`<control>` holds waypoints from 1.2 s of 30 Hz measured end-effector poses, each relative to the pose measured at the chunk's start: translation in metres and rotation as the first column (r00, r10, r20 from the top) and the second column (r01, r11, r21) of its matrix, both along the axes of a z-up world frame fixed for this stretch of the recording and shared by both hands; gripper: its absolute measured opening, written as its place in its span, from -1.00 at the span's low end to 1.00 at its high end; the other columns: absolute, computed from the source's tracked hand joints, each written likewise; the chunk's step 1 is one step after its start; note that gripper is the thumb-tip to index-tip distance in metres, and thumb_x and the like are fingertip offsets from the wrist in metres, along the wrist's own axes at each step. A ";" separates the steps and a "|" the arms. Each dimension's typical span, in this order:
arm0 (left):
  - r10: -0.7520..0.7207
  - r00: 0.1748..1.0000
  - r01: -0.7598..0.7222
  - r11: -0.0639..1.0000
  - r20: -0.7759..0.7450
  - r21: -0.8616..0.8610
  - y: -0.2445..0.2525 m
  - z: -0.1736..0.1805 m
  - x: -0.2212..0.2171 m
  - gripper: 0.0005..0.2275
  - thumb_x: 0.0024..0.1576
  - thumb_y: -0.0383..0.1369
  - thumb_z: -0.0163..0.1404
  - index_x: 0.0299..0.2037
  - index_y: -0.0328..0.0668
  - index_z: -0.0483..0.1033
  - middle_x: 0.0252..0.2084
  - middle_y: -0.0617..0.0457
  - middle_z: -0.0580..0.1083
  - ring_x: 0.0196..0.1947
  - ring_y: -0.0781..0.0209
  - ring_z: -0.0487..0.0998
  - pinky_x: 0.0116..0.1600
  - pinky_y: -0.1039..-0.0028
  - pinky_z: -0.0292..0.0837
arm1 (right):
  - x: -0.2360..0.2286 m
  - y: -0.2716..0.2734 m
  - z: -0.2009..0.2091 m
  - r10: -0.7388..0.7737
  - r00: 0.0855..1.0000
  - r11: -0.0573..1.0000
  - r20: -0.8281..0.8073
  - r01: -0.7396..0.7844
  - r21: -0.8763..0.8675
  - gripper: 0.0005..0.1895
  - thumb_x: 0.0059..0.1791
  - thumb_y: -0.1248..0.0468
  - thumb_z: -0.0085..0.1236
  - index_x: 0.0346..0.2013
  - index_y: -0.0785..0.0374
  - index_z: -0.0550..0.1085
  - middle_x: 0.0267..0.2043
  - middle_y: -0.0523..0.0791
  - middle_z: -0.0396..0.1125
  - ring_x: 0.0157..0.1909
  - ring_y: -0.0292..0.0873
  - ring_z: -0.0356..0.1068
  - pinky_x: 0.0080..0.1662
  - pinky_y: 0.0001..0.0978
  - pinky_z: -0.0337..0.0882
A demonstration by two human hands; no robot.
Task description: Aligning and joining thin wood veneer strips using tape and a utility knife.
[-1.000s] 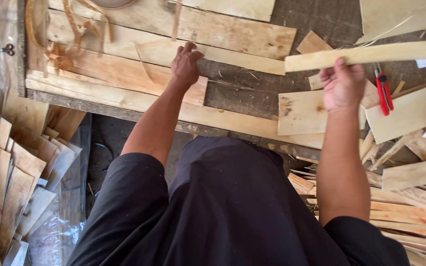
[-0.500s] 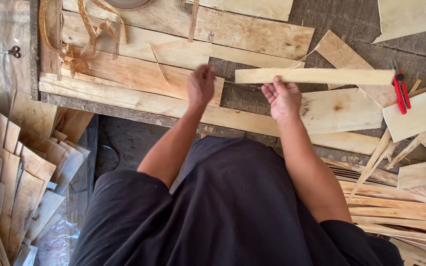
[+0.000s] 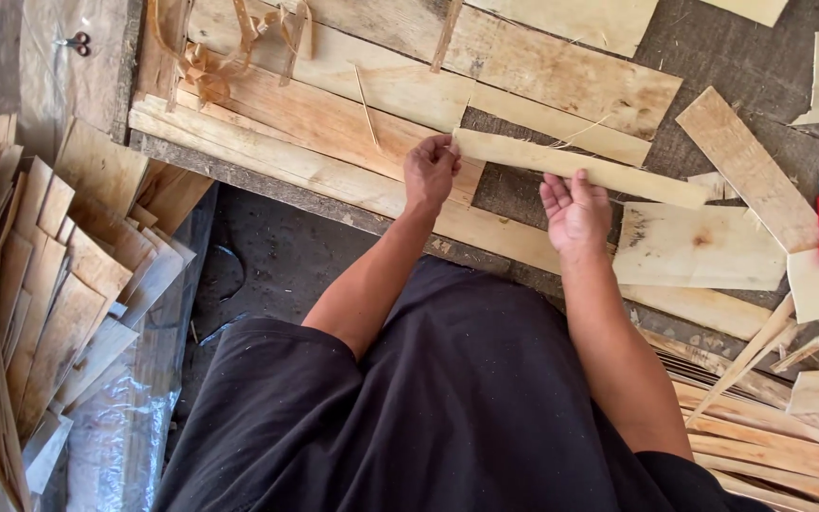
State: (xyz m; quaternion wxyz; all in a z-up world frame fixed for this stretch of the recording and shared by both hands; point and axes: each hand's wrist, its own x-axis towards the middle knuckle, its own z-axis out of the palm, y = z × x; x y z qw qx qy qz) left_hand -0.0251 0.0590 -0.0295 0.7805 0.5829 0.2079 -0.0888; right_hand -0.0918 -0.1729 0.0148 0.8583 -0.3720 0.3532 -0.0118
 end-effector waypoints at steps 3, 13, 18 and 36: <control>0.002 1.000 -0.001 0.996 -0.015 0.092 0.005 0.007 0.007 -0.86 0.20 -0.46 0.10 -0.13 -0.40 0.58 -0.47 0.09 0.51 -0.52 0.40 0.47 -0.40 0.61 0.42 | -0.005 -0.020 -0.023 -0.033 0.999 0.999 -0.026 0.032 -0.021 -0.84 0.16 0.25 0.05 -0.02 0.26 0.43 -0.08 -0.04 0.47 -0.06 -0.07 0.55 -0.03 -0.20 0.62; -0.554 0.783 -0.067 0.375 0.282 0.925 0.016 0.032 -0.028 -0.78 0.26 -0.39 0.04 0.03 -0.36 0.54 0.15 -0.18 0.47 0.15 -0.07 0.46 0.19 0.24 0.42 | 0.015 -0.023 -0.046 -0.137 0.981 0.987 -0.134 0.125 -0.096 -0.82 0.15 0.28 -0.03 0.02 0.27 0.40 -0.08 -0.02 0.47 -0.13 -0.10 0.55 -0.10 -0.25 0.65; -0.753 0.641 0.026 0.218 0.151 0.976 0.014 0.023 -0.035 -0.57 0.25 -0.29 0.01 0.26 -0.44 0.38 0.44 -0.23 0.24 0.48 -0.17 0.15 0.46 0.20 0.13 | 0.017 -0.024 -0.058 -0.186 0.969 0.979 -0.163 0.170 -0.110 -0.84 0.15 0.30 -0.02 -0.01 0.29 0.40 -0.12 0.00 0.47 -0.19 -0.09 0.56 -0.14 -0.24 0.67; -0.783 0.619 0.171 0.060 -0.060 0.983 0.006 0.044 -0.029 -0.47 0.23 -0.22 0.00 0.34 -0.41 0.30 0.47 -0.23 0.16 0.46 -0.21 0.17 0.43 0.19 0.14 | 0.008 -0.033 -0.035 -0.148 0.985 0.986 -0.090 0.139 -0.093 -0.83 0.14 0.26 -0.01 -0.03 0.28 0.40 -0.14 -0.05 0.45 -0.15 -0.13 0.53 -0.12 -0.24 0.64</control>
